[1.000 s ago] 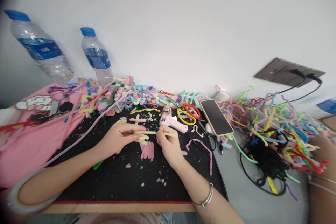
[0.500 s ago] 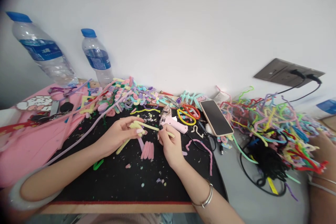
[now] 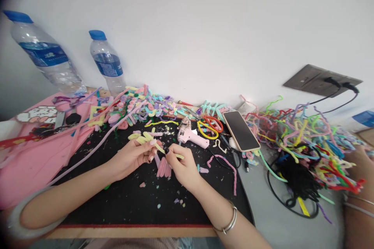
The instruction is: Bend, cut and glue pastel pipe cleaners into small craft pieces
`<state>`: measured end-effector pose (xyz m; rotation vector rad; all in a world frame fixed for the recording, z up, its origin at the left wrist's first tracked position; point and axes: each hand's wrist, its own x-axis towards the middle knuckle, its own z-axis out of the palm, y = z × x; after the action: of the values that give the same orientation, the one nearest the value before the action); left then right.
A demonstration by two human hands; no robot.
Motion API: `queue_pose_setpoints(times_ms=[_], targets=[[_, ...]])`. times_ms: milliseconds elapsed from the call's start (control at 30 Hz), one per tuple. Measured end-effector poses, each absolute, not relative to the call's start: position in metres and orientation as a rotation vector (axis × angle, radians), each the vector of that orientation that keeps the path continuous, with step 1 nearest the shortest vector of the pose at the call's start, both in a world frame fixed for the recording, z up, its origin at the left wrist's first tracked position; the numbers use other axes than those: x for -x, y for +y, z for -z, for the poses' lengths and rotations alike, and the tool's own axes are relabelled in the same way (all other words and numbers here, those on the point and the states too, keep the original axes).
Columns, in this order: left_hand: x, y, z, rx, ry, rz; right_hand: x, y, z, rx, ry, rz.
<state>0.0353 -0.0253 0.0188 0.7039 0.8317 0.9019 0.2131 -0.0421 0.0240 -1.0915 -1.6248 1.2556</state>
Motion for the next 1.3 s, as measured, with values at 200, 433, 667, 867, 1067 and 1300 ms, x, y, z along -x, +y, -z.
queue_pose_setpoints(times_ms=[200, 433, 667, 867, 1067, 1300], targets=[[-0.036, -0.025, -0.017, -0.76, 0.875, -0.946, -0.212, -0.041, -0.027, 1.115, -1.673, -1.237], [-0.032, -0.023, -0.017, -0.95, 0.881, -0.875, -0.215, -0.04, -0.025, 1.09, -1.561, -1.311], [-0.027, -0.03, -0.024, -1.181, 0.689, -0.487, -0.217, -0.039, -0.022, 0.988, -1.445, -1.476], [-0.025, -0.032, -0.031, -1.177, 0.54, -0.261, -0.216, -0.041, -0.024, 0.853, -1.595, -1.629], [-0.023, -0.033, -0.033, -1.156, 0.489, -0.105, -0.216, -0.041, -0.025, 0.759, -1.856, -1.719], [-0.033, -0.03, -0.018, -1.229, 0.681, -0.395, -0.219, -0.036, -0.023, 0.97, -1.516, -1.313]])
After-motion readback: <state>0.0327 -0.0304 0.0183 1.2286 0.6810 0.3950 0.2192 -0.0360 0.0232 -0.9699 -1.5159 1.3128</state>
